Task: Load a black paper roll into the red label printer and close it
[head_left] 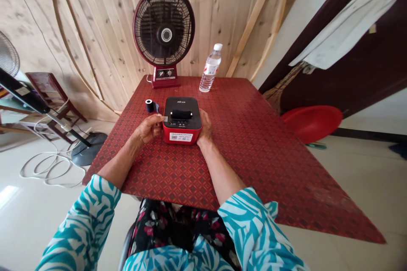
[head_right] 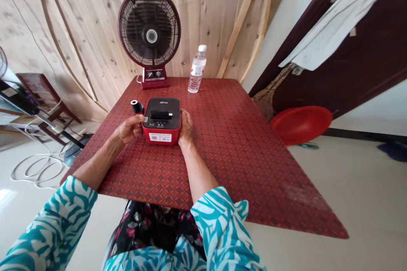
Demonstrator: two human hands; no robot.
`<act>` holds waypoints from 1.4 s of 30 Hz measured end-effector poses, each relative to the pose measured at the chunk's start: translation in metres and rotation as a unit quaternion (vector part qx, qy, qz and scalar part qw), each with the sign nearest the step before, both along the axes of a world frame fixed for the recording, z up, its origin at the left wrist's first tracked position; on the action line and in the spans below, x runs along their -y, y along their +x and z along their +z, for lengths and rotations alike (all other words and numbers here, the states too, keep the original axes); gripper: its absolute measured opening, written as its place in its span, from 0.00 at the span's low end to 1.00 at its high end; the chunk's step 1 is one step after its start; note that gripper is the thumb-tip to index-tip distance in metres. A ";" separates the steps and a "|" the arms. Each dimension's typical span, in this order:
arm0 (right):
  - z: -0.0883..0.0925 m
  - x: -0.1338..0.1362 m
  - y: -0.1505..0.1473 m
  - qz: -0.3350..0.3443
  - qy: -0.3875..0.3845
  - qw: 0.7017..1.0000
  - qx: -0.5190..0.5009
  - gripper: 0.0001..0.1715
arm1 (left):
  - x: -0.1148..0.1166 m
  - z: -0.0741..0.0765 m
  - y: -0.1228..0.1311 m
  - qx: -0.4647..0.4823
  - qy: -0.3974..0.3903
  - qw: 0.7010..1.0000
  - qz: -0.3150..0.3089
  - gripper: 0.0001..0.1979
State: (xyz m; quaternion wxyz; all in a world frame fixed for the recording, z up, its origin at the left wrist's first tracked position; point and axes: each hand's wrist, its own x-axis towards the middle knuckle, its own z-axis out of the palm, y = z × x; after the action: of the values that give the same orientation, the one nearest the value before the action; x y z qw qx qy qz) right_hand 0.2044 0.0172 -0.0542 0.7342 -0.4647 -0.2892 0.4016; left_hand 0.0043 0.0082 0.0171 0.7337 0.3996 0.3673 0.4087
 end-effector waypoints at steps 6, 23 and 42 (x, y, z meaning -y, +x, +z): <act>0.002 0.000 -0.001 -0.001 -0.002 0.999 -0.033 0.23 | -0.001 0.005 0.003 0.006 -0.065 0.998 0.003 0.13; 0.003 -0.003 -0.001 0.004 0.010 1.000 0.004 0.22 | 0.006 0.005 0.006 -0.043 0.091 0.990 0.096 0.15; -0.006 -0.015 -0.005 0.007 0.041 0.999 0.001 0.17 | -0.075 0.075 0.034 -0.403 0.405 0.781 -0.252 0.17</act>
State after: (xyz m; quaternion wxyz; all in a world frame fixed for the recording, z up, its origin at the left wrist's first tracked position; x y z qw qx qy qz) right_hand 0.1993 0.0326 -0.0598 0.7492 -0.4328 -0.3099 0.3942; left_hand 0.0387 0.0833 0.0917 0.3669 0.8664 0.3161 0.1219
